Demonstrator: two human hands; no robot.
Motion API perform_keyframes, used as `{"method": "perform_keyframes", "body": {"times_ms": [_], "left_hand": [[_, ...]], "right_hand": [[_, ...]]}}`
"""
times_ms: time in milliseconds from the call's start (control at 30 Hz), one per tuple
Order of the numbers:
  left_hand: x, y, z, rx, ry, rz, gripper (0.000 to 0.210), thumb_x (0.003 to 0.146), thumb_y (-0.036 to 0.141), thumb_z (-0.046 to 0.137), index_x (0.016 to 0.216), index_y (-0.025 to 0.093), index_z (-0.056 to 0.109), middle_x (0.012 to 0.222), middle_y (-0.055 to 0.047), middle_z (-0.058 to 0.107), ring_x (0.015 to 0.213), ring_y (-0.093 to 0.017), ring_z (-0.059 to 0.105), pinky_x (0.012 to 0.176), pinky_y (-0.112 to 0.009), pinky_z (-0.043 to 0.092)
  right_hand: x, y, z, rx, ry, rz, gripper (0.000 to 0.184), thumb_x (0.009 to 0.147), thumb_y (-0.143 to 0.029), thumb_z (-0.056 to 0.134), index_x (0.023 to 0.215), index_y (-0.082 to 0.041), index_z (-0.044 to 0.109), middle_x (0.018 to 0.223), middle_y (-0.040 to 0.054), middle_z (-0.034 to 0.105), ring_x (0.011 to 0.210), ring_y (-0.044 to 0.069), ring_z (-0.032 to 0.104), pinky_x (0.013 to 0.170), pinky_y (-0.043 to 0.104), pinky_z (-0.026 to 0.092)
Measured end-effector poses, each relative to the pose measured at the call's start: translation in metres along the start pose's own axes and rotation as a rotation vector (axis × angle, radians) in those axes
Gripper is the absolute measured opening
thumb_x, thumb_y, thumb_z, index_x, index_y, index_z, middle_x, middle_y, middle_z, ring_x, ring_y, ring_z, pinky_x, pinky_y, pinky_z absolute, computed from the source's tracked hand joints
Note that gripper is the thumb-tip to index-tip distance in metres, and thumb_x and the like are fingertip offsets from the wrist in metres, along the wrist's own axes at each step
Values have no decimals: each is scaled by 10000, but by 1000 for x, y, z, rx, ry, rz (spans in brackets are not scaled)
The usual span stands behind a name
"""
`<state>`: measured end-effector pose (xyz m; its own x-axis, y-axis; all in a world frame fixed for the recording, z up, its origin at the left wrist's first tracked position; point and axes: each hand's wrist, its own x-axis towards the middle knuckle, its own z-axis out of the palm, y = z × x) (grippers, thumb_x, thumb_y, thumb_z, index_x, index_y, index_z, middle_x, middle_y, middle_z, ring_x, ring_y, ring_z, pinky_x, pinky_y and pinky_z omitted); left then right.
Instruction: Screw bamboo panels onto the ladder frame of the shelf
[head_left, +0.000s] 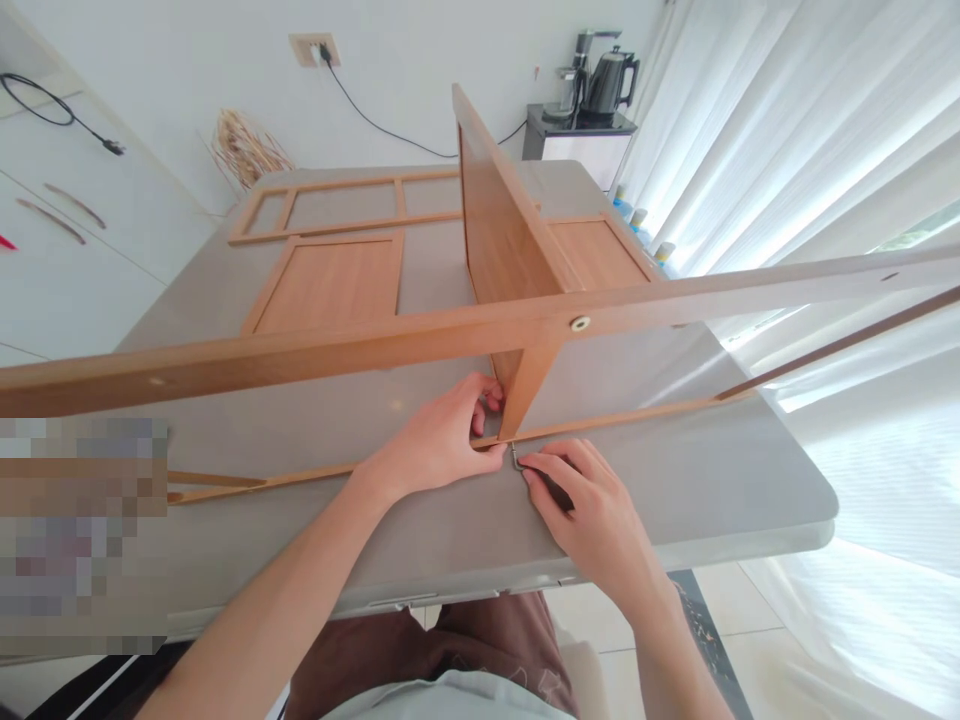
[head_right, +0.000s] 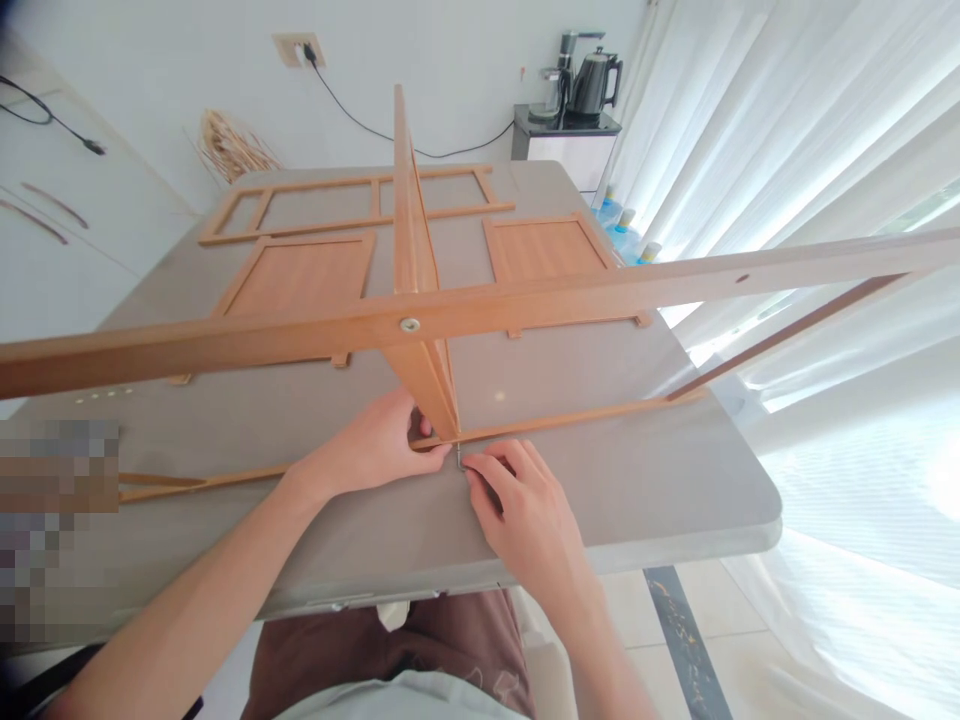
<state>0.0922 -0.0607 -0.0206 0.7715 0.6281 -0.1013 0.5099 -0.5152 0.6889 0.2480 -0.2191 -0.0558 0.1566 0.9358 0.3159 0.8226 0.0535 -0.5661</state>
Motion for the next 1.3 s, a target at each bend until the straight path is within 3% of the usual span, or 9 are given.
{"method": "perform_keyframes", "body": {"times_ms": [367,767,1300], "left_hand": [[1,-2,0,31,-1,19,421,742,360,698,1070,234,466,863,23,593,694,-146,564,644,-290,423],[-1,-6,3,-52,42,88,513,736,379,724,1144,205,466,1000,-25,586,804,-164,606,749,-325,475],[2,-12,4,-106,71,167,490,716,380,729,1099,200,483,972,-23,593,785,-157,594,723,-319,467]], "right_hand": [[-1,-3,2,-25,28,23,194,977,-243,529,1080,-275,690,989,56,636,936,196,594,831,352,515],[0,-4,5,-49,87,-8,201,969,-265,534,1046,-273,721,992,50,642,944,188,608,864,349,512],[-1,-3,6,-39,104,-48,191,960,-241,547,1043,-256,718,1011,44,634,967,176,604,887,325,500]]}}
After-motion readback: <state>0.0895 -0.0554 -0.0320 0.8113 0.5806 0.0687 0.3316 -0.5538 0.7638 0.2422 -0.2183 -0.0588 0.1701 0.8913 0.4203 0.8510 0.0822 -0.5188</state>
